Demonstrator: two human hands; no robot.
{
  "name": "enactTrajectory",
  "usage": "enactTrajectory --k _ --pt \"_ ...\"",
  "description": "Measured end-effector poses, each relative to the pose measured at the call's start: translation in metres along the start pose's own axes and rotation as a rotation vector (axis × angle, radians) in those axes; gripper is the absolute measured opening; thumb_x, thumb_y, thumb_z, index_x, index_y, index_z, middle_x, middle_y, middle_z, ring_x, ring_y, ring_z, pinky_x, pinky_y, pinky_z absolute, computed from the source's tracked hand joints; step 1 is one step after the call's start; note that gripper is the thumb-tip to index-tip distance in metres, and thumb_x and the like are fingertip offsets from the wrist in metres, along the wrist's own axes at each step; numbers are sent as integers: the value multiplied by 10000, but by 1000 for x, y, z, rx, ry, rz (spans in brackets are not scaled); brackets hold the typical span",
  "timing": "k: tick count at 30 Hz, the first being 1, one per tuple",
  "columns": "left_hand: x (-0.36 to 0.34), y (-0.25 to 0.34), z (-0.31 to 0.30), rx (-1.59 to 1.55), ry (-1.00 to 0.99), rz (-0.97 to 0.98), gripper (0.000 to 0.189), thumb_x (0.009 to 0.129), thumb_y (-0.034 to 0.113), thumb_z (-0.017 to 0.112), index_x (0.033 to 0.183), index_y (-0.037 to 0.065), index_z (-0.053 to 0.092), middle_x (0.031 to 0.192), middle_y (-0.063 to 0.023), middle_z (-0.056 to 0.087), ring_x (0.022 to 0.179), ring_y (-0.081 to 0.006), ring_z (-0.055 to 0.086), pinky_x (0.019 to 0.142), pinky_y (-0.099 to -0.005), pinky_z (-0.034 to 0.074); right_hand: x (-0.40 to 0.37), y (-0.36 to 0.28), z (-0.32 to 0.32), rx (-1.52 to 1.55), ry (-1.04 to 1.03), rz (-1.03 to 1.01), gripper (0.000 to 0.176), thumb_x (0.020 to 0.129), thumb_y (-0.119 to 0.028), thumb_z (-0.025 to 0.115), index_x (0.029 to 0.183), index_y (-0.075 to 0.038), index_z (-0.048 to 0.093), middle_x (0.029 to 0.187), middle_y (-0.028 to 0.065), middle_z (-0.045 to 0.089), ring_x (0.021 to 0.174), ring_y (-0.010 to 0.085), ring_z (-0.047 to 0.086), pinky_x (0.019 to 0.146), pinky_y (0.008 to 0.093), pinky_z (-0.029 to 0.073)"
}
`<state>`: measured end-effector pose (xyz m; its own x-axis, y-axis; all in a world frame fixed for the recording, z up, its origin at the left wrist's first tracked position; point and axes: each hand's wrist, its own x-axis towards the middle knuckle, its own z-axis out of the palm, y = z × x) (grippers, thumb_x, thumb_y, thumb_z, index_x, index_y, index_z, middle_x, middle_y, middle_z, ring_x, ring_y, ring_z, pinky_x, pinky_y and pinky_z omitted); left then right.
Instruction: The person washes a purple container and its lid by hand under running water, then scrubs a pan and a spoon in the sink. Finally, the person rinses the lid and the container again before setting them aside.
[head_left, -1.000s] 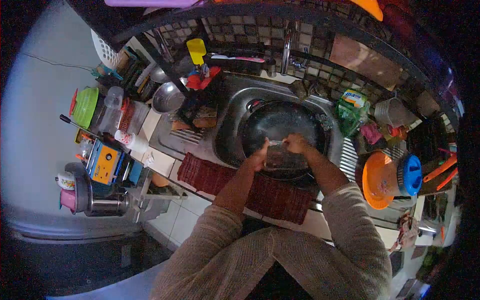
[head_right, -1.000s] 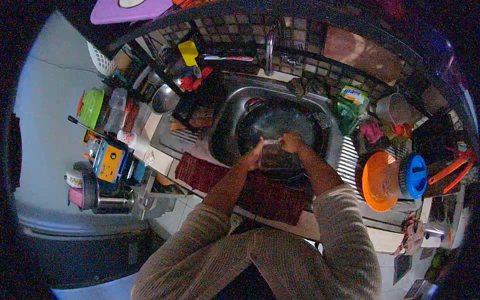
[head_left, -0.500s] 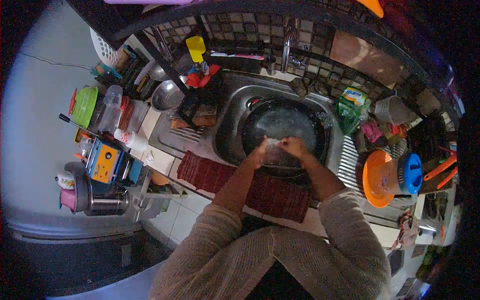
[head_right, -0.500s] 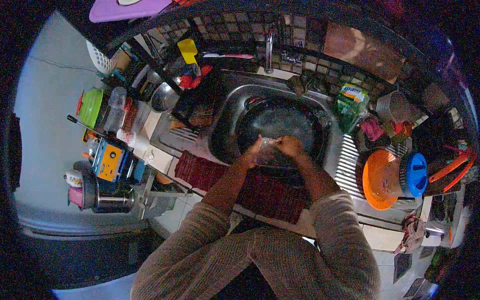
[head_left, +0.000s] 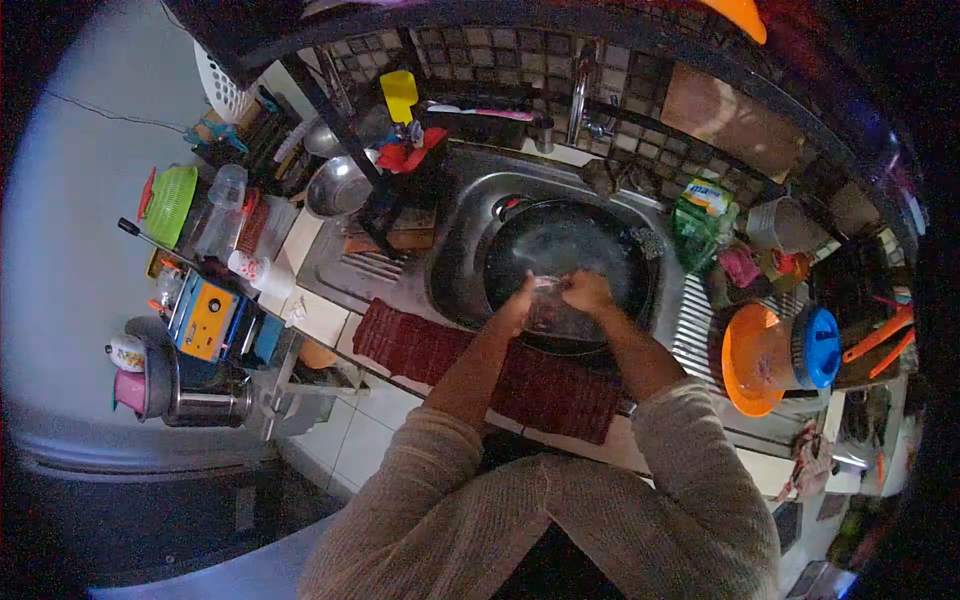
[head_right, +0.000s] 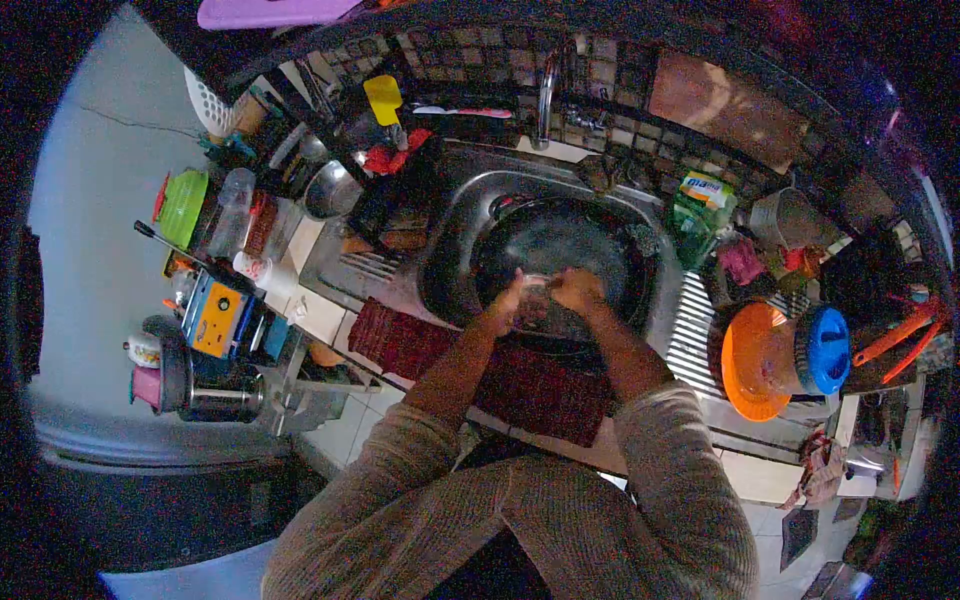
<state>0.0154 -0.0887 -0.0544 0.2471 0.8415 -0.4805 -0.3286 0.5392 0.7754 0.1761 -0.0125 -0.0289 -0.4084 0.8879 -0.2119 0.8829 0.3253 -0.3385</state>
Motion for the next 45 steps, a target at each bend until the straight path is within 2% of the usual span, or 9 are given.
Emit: enactTrajectory --k 7,10,20,32,35,37,40,42,45 --pt "7 -7 -4 29 33 -36 794 808 687 121 1225 101 458 968 -84 591 821 -212 579 708 -346 475 -17 -21 -28 -37 -44 -28 346 752 -406 531 860 -102 657 847 173 625 822 357 599 737 455 467" --pt "8 -10 -5 24 53 92 788 806 690 141 1222 104 464 1016 -83 581 865 -217 576 735 -363 483 6 -9 -8 -3 -64 -377 324 763 -364 541 872 -79 651 837 182 623 810 352 602 730 461 460" --pt "63 -51 -56 93 220 -150 708 844 645 180 1208 116 480 1030 -75 594 813 -216 599 731 -349 493 -9 -25 -11 17 -26 -97 335 740 -344 522 929 -96 648 894 182 623 865 334 598 772 438 455" --pt "-4 3 11 18 101 65 731 835 659 166 1178 104 496 1052 -54 565 898 -180 553 713 -302 479 -11 -31 -8 -36 -62 90 403 730 -385 475 980 -117 643 1060 149 594 1014 335 543 910 490 331" --pt "3 -3 9 37 84 157 722 830 669 184 1135 109 521 849 -37 575 728 -164 569 571 -263 462 -4 -26 -6 81 -49 183 486 768 -489 441 1004 -111 634 1061 144 594 1033 334 530 923 473 326" --pt "-10 9 15 240 359 -128 735 800 707 214 1098 117 535 728 -29 577 557 -150 550 426 -244 378 6 -19 10 213 -29 280 536 785 -546 418 1008 -108 631 1049 140 600 1034 332 528 931 459 324" --pt "-27 19 31 125 368 -3 750 771 735 245 1051 113 557 733 -49 622 476 -136 547 345 -254 290 14 -5 28 132 232 -71 598 785 -615 404 986 -101 634 1051 151 593 1038 312 526 911 414 359" --pt "-19 15 28 73 314 34 757 772 735 242 1058 106 552 786 -65 633 517 -145 570 373 -262 337 18 8 29 848 293 -294 449 788 -485 490 921 -84 646 963 154 621 936 303 577 816 383 435" --pt "5 -5 0 -15 199 -16 699 807 673 287 1190 108 440 946 -102 611 676 -183 597 503 -294 432 44 46 45 617 310 59 327 754 -362 539 855 -72 653 842 145 643 798 322 615 698 390 483"
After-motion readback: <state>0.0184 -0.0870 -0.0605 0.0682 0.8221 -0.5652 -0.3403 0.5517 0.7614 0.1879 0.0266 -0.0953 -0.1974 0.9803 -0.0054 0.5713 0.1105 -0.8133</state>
